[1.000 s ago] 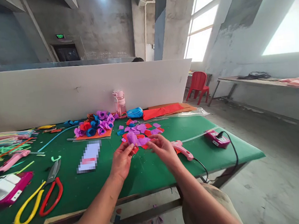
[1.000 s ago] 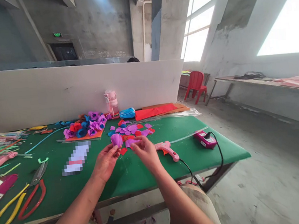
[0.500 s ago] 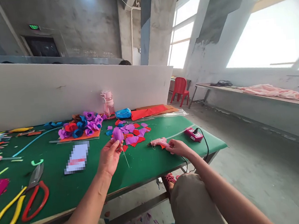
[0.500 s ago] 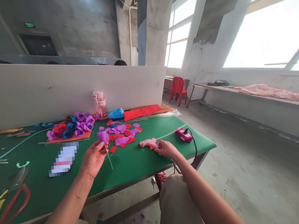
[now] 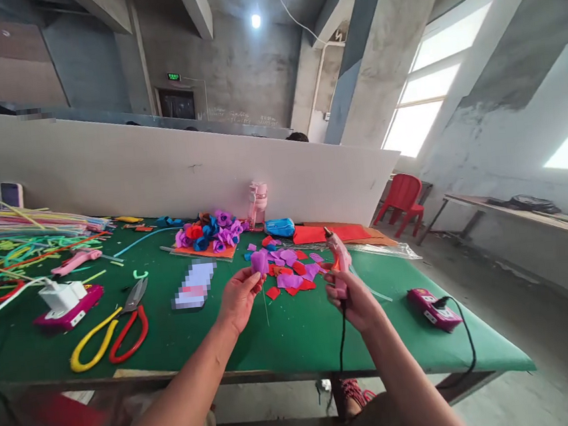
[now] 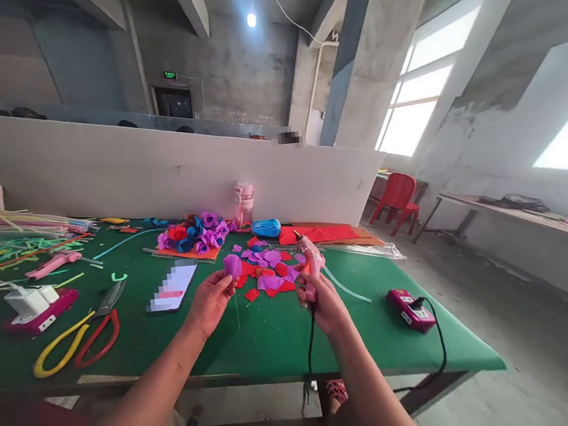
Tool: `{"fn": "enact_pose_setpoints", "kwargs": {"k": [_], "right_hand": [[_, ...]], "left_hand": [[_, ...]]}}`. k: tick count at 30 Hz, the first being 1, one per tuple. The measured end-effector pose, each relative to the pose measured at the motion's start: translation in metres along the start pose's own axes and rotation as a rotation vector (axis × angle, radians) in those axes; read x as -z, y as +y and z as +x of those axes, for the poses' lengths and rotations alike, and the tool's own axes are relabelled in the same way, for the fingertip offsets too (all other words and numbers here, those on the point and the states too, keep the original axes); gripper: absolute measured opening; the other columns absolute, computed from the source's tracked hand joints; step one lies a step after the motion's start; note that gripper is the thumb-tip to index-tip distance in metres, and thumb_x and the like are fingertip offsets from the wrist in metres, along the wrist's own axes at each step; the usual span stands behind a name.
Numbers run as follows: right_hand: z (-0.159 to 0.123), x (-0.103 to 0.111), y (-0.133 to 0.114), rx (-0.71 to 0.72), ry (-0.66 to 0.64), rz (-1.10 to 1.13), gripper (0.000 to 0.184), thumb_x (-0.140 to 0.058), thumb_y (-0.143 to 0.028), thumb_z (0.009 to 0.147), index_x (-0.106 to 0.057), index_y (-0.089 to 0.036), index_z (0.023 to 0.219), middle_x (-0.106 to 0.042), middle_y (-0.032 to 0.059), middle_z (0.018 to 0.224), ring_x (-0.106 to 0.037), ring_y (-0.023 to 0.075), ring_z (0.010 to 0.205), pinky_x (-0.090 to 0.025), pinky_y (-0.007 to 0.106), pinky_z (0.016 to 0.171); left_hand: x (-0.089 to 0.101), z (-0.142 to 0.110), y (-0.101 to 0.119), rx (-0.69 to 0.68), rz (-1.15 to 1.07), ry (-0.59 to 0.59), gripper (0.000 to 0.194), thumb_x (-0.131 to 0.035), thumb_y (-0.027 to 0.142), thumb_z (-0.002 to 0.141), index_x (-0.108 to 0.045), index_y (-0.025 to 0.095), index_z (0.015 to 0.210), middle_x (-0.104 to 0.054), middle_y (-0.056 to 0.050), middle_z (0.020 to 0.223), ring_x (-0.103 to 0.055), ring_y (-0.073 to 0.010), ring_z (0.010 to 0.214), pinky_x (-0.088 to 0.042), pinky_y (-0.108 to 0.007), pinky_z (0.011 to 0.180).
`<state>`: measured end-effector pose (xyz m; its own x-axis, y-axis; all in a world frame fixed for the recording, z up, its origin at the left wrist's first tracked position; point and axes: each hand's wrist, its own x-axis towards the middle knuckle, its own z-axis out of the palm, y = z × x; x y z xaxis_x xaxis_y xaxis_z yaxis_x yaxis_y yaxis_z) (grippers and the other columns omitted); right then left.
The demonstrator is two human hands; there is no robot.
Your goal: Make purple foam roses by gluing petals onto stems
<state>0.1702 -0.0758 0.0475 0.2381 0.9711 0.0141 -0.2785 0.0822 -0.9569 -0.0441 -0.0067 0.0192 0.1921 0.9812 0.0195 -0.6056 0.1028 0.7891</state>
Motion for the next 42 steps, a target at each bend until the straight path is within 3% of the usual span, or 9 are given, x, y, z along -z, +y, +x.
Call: {"fn": "enact_pose_setpoints", "kwargs": {"k": [3,6,8,11,14,20,30,42], "right_hand": [[-0.004,-0.012,0.007,-0.002,-0.072,0.012,0.037,-0.068,-0.033,0.067,-0.057,-0.022,0.100,-0.055,-0.0037,0.062,-0.040,0.0077,0.045,-0.029,0.022,0.043],[-0.010,-0.017,0.017,-0.049,-0.156,0.015,0.026,-0.063,-0.039,0.072,-0.060,-0.021,0.090,-0.052,-0.0033,0.054,-0.041,0.0102,0.046,-0.032,0.025,0.046],[-0.015,-0.020,0.022,-0.064,-0.149,0.056,0.026,-0.059,-0.046,0.076,-0.060,-0.021,0.084,-0.050,-0.0030,0.052,-0.043,0.0115,0.048,-0.032,0.025,0.047],[-0.021,-0.027,0.022,-0.005,-0.144,0.055,0.027,-0.062,-0.046,0.077,-0.059,-0.022,0.090,-0.055,-0.0024,0.056,-0.048,0.0121,0.054,-0.034,0.024,0.050],[-0.027,-0.032,0.019,0.050,-0.140,-0.095,0.031,-0.060,-0.047,0.079,-0.057,-0.021,0.096,-0.058,-0.0014,0.059,-0.045,0.0104,0.051,-0.032,0.024,0.048],[-0.030,-0.034,0.019,0.205,-0.029,-0.361,0.033,-0.056,-0.052,0.080,-0.055,-0.021,0.092,-0.047,-0.0051,0.052,-0.042,0.0111,0.047,-0.032,0.024,0.046],[-0.032,-0.032,0.022,0.455,-0.032,-0.739,0.029,-0.047,-0.042,0.086,-0.056,-0.018,0.101,-0.055,-0.0009,0.056,-0.045,0.0126,0.047,-0.035,0.024,0.047],[-0.032,-0.031,0.024,0.461,-0.075,-0.853,0.030,-0.040,-0.038,0.091,-0.055,-0.017,0.105,-0.049,-0.0030,0.054,-0.045,0.0122,0.046,-0.034,0.022,0.046]], "left_hand": [[0.002,0.001,-0.002,-0.033,0.038,0.012,0.026,-0.077,0.026,0.057,-0.067,0.014,0.078,-0.067,-0.004,0.072,-0.058,-0.0109,0.066,-0.040,-0.022,0.062],[0.004,0.002,-0.002,-0.055,0.070,0.034,0.023,-0.077,0.027,0.057,-0.067,0.015,0.074,-0.067,-0.003,0.071,-0.055,-0.0105,0.063,-0.039,-0.023,0.061],[0.005,0.002,-0.002,-0.057,0.082,0.047,0.022,-0.077,0.027,0.056,-0.067,0.016,0.073,-0.067,-0.002,0.070,-0.054,-0.0104,0.062,-0.038,-0.023,0.060],[0.006,0.002,0.000,-0.065,0.090,0.048,0.022,-0.077,0.027,0.057,-0.068,0.016,0.074,-0.067,-0.002,0.071,-0.053,-0.0100,0.063,-0.037,-0.023,0.061],[0.007,0.002,0.000,-0.071,0.093,0.045,0.023,-0.077,0.027,0.057,-0.067,0.015,0.075,-0.066,-0.002,0.070,-0.052,-0.0095,0.063,-0.036,-0.023,0.062],[0.007,0.002,-0.003,-0.076,0.122,0.038,0.023,-0.076,0.028,0.059,-0.068,0.015,0.076,-0.065,-0.001,0.067,-0.050,-0.0096,0.062,-0.035,-0.025,0.062],[0.006,0.002,-0.007,-0.076,0.162,0.042,0.023,-0.076,0.028,0.059,-0.067,0.015,0.076,-0.065,-0.002,0.070,-0.051,-0.0112,0.064,-0.035,-0.026,0.063],[0.004,0.001,-0.009,-0.071,0.165,0.038,0.024,-0.076,0.028,0.058,-0.067,0.015,0.075,-0.064,-0.002,0.069,-0.050,-0.0109,0.064,-0.036,-0.026,0.064]]}}
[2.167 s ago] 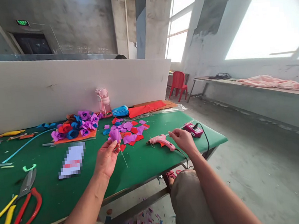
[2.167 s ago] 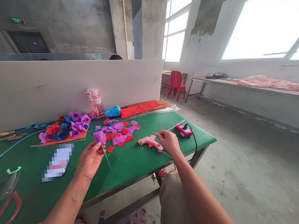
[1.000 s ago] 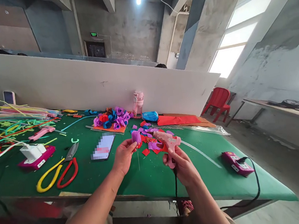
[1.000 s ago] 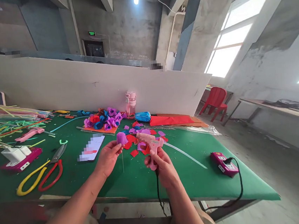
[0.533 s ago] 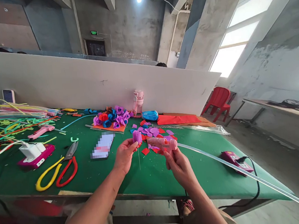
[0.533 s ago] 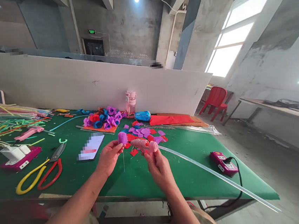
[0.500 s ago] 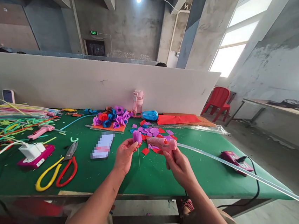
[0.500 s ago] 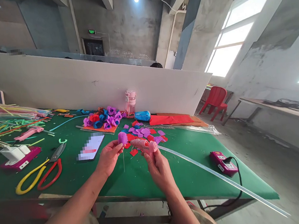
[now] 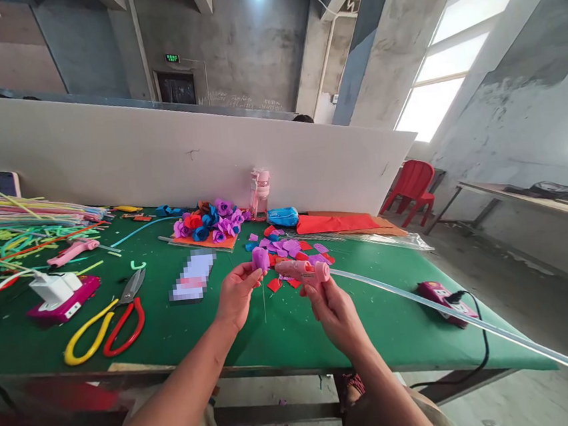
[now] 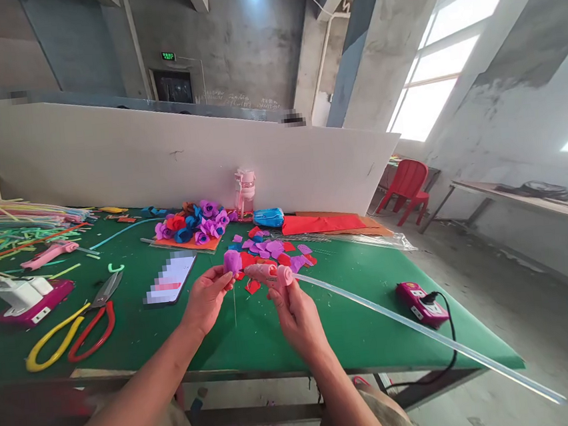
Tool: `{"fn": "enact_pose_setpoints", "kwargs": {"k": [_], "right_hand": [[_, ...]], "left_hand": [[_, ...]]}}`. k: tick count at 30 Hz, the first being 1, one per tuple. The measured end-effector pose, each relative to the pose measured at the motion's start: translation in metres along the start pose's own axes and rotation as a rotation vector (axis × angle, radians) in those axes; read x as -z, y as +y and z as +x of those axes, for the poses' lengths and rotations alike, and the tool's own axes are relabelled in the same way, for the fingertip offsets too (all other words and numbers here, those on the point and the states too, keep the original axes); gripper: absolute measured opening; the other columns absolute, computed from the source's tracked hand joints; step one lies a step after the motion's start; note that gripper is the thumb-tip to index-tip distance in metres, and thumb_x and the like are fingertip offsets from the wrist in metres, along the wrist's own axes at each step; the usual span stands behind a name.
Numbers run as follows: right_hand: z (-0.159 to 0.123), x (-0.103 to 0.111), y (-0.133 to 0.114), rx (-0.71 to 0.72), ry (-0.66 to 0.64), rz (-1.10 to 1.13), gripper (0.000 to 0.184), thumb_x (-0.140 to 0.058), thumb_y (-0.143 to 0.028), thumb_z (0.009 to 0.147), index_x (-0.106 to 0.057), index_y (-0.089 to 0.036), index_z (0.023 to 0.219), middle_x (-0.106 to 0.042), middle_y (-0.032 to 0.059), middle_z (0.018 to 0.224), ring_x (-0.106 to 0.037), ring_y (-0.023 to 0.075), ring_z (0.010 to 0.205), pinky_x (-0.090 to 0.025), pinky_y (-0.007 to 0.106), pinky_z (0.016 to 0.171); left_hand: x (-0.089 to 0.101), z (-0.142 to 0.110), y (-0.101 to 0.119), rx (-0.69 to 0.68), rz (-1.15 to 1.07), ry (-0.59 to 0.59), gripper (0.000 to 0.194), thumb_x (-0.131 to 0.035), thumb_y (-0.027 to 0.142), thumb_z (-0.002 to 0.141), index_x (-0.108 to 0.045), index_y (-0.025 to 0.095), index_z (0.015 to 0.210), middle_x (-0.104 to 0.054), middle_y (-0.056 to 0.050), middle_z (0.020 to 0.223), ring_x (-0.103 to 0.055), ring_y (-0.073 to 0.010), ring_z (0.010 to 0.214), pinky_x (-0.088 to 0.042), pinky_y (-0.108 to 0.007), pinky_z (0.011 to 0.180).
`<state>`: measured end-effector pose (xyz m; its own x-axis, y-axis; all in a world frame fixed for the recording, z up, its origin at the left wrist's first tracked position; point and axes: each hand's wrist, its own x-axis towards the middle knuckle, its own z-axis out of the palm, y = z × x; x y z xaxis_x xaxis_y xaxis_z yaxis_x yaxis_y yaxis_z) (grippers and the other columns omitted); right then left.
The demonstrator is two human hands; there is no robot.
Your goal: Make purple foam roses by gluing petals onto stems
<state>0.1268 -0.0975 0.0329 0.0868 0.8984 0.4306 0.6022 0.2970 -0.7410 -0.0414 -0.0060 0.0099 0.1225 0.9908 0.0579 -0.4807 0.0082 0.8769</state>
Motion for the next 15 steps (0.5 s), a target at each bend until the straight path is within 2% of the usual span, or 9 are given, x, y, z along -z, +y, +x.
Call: {"fn": "enact_pose_setpoints", "kwargs": {"k": [7,15], "right_hand": [[-0.0007,-0.0014,-0.0008,0.047,0.026,-0.077,0.027,-0.039,-0.037,0.091,-0.056,-0.017,0.099,-0.051,-0.0018,0.060,-0.045,0.0114,0.050,-0.033,0.022,0.047],[-0.0007,-0.0013,-0.0005,0.013,0.025,-0.105,0.029,-0.038,-0.038,0.091,-0.054,-0.016,0.100,-0.053,-0.0012,0.062,-0.045,0.0121,0.051,-0.032,0.022,0.048]], "left_hand": [[-0.0013,-0.0014,0.0009,-0.002,0.008,-0.005,0.025,-0.077,0.028,0.057,-0.067,0.014,0.076,-0.063,-0.002,0.069,-0.049,-0.0107,0.063,-0.036,-0.026,0.063],[-0.0027,-0.0025,0.0025,-0.001,0.008,-0.015,0.024,-0.077,0.028,0.057,-0.067,0.015,0.075,-0.064,-0.002,0.070,-0.050,-0.0111,0.063,-0.036,-0.026,0.063]]}}
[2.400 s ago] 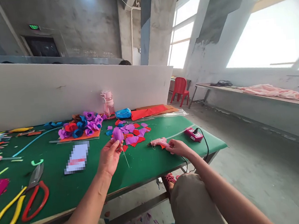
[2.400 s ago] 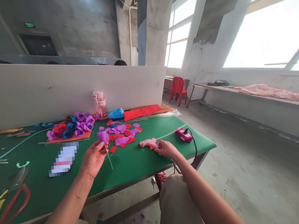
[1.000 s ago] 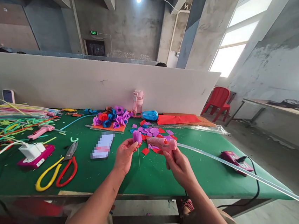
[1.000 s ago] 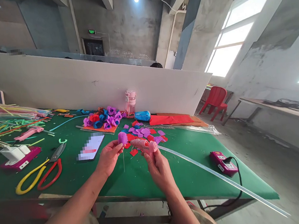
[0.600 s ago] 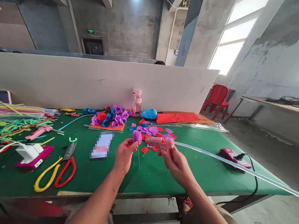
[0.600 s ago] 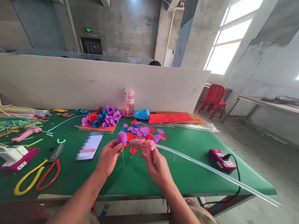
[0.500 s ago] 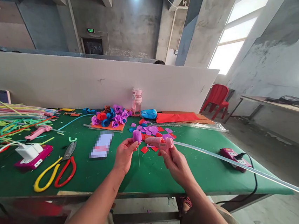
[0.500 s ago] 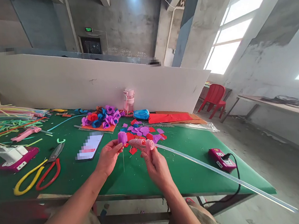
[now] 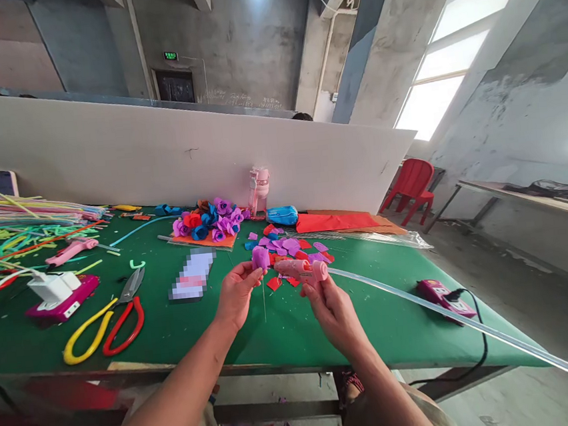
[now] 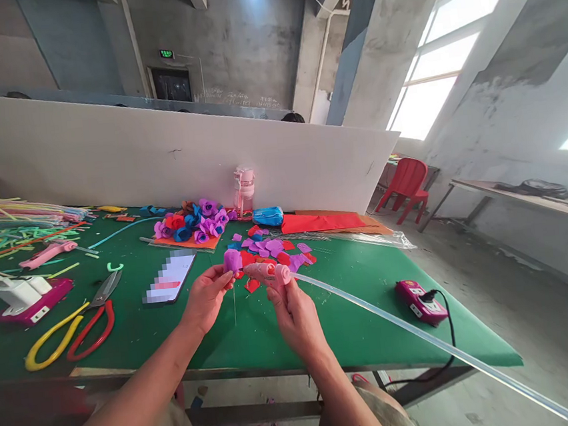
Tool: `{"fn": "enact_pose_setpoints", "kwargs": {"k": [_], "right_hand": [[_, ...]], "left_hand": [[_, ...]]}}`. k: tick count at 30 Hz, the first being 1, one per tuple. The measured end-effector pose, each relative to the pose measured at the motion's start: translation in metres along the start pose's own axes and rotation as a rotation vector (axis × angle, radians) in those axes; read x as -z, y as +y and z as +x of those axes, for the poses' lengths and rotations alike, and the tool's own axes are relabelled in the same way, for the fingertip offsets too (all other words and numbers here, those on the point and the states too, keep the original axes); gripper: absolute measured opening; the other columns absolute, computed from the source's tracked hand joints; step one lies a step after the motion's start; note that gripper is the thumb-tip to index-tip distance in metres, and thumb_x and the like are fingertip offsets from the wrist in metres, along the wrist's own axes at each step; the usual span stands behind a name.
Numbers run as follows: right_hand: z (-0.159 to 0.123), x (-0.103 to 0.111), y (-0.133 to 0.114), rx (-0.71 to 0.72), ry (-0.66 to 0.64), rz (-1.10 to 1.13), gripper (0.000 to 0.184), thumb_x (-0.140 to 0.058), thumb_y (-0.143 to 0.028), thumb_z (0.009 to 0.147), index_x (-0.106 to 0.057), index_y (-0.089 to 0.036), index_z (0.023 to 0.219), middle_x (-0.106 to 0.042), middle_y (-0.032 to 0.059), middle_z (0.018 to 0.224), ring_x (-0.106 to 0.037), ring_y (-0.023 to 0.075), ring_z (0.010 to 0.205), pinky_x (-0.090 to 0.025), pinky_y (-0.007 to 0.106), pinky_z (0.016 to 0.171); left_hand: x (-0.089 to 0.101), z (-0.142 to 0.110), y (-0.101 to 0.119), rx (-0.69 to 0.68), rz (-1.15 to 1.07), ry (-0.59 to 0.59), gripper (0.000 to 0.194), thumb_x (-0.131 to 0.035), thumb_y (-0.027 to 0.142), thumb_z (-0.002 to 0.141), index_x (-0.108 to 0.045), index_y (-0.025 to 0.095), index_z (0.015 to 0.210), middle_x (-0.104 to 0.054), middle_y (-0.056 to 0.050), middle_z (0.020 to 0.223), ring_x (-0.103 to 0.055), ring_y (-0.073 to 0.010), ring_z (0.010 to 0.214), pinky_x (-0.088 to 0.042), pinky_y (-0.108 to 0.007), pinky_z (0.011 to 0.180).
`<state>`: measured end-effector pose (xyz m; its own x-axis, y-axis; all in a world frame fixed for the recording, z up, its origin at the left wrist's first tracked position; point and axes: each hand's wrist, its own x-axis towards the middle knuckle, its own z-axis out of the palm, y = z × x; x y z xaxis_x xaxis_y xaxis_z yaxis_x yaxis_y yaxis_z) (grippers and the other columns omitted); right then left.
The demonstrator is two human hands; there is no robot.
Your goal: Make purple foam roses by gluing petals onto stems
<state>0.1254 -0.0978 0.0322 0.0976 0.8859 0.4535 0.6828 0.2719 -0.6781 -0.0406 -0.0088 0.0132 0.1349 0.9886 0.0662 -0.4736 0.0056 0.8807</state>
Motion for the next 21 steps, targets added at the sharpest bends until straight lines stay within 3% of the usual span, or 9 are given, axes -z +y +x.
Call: {"fn": "enact_pose_setpoints", "kwargs": {"k": [21], "right_hand": [[-0.0004,0.0010,-0.0020,-0.008,0.017,0.001,0.023,-0.041,-0.035,0.090,-0.054,-0.018,0.097,-0.056,-0.0011,0.065,-0.047,0.0120,0.052,-0.033,0.022,0.049]], "left_hand": [[-0.0025,-0.0021,0.0017,0.004,0.013,0.004,0.024,-0.077,0.028,0.057,-0.067,0.015,0.075,-0.063,-0.002,0.069,-0.050,-0.0113,0.064,-0.036,-0.026,0.063]]}}
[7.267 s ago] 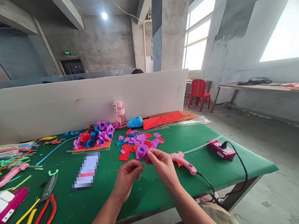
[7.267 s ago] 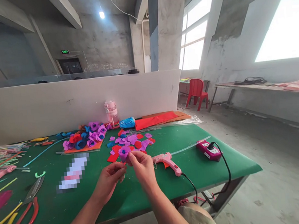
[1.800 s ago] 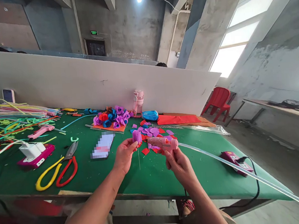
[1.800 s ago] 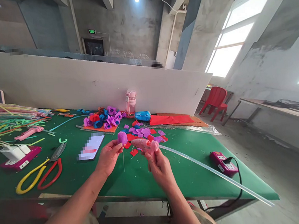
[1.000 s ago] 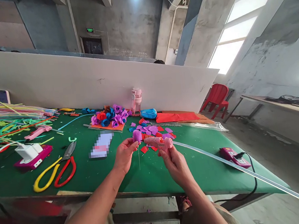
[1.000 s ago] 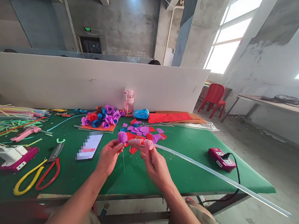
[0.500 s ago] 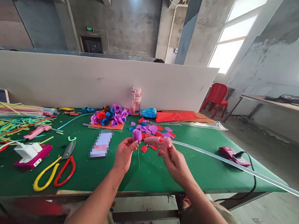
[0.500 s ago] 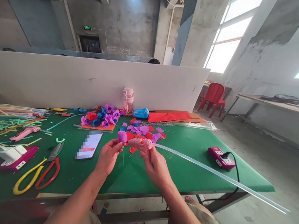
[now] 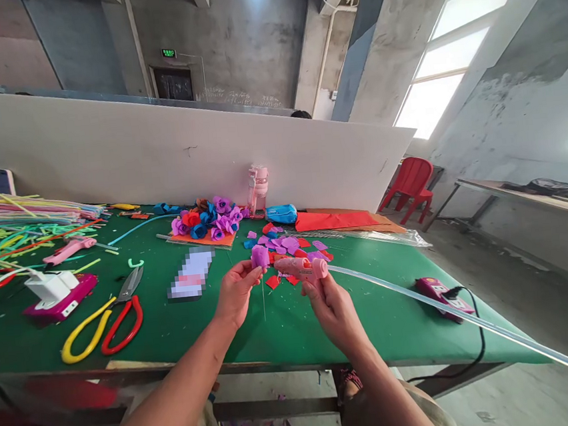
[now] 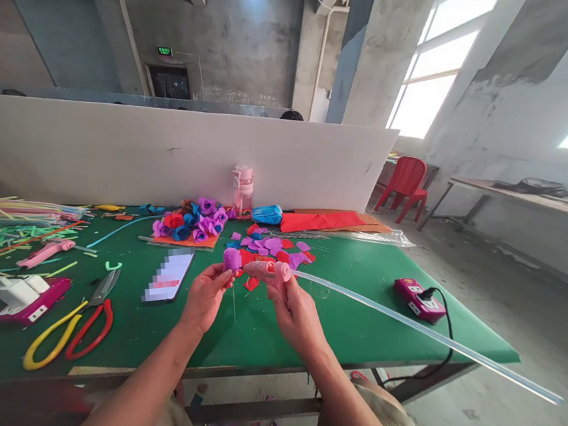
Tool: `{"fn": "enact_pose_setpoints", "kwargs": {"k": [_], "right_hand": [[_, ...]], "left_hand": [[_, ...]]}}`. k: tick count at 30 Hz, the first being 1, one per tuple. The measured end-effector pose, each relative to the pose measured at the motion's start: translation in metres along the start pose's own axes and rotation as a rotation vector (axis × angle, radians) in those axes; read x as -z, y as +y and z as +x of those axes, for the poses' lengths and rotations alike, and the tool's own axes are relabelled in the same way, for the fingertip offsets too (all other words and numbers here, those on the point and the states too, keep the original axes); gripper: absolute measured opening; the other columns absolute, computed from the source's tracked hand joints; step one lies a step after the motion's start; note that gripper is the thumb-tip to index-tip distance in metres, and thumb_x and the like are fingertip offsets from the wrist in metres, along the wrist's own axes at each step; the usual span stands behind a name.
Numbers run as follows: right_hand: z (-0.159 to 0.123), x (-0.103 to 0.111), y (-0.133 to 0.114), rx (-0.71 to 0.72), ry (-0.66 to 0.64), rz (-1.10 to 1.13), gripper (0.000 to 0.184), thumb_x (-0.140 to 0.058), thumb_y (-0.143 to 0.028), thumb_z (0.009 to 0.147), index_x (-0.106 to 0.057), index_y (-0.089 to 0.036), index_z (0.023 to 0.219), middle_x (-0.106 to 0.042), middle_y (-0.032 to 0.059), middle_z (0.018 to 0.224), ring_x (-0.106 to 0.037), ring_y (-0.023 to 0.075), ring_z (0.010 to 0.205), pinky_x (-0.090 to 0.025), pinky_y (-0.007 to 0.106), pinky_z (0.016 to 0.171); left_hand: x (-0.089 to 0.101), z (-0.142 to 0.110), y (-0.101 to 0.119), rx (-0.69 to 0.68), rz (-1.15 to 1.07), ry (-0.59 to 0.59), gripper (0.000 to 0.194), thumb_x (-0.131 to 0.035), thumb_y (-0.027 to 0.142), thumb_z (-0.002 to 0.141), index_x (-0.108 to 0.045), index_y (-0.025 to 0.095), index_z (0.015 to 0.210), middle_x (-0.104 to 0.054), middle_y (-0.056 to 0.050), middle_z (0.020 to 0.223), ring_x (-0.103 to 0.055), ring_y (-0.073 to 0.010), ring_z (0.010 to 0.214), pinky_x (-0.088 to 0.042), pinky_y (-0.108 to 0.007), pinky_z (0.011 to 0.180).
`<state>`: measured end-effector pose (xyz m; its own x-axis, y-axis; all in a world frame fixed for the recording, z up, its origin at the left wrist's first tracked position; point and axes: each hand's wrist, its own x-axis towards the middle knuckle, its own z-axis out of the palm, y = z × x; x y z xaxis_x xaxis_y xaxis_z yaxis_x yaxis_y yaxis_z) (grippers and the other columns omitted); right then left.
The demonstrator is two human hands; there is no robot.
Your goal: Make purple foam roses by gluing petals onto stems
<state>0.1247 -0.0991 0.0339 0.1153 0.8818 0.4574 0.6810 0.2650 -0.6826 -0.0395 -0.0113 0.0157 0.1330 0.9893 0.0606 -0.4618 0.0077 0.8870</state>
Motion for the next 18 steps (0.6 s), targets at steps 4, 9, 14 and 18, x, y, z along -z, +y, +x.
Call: {"fn": "enact_pose_setpoints", "kwargs": {"k": [4,9,14,18], "right_hand": [[0.0005,0.0006,-0.0006,0.006,-0.014,0.006,0.023,-0.040,-0.035,0.090,-0.053,-0.018,0.098,-0.057,-0.0006,0.067,-0.048,0.0126,0.053,-0.034,0.023,0.050],[0.0010,0.0004,0.0002,-0.004,-0.001,-0.006,0.026,-0.040,-0.035,0.090,-0.053,-0.017,0.104,-0.061,0.0017,0.073,-0.052,0.0138,0.058,-0.038,0.024,0.055],[0.0001,-0.0003,-0.0015,0.001,0.003,-0.005,0.026,-0.040,-0.035,0.090,-0.054,-0.018,0.104,-0.058,-0.0002,0.067,-0.050,0.0134,0.054,-0.035,0.023,0.051],[0.0000,0.0003,-0.0010,0.006,-0.005,-0.011,0.025,-0.040,-0.034,0.090,-0.054,-0.018,0.104,-0.060,0.0008,0.070,-0.050,0.0133,0.055,-0.036,0.023,0.052]], "left_hand": [[0.0002,0.0000,-0.0002,-0.003,-0.003,0.003,0.025,-0.077,0.029,0.057,-0.067,0.015,0.075,-0.064,-0.002,0.070,-0.050,-0.0116,0.063,-0.037,-0.026,0.063],[0.0009,0.0003,-0.0008,0.001,-0.008,0.000,0.024,-0.077,0.028,0.057,-0.067,0.015,0.075,-0.064,-0.002,0.070,-0.050,-0.0114,0.064,-0.037,-0.026,0.063],[0.0010,0.0005,-0.0016,0.001,-0.010,-0.004,0.024,-0.077,0.028,0.058,-0.067,0.015,0.076,-0.064,-0.003,0.071,-0.050,-0.0113,0.065,-0.036,-0.026,0.064],[0.0012,0.0006,-0.0018,0.002,-0.017,0.001,0.025,-0.077,0.028,0.057,-0.067,0.015,0.075,-0.064,-0.002,0.070,-0.050,-0.0108,0.064,-0.036,-0.026,0.063]]}}
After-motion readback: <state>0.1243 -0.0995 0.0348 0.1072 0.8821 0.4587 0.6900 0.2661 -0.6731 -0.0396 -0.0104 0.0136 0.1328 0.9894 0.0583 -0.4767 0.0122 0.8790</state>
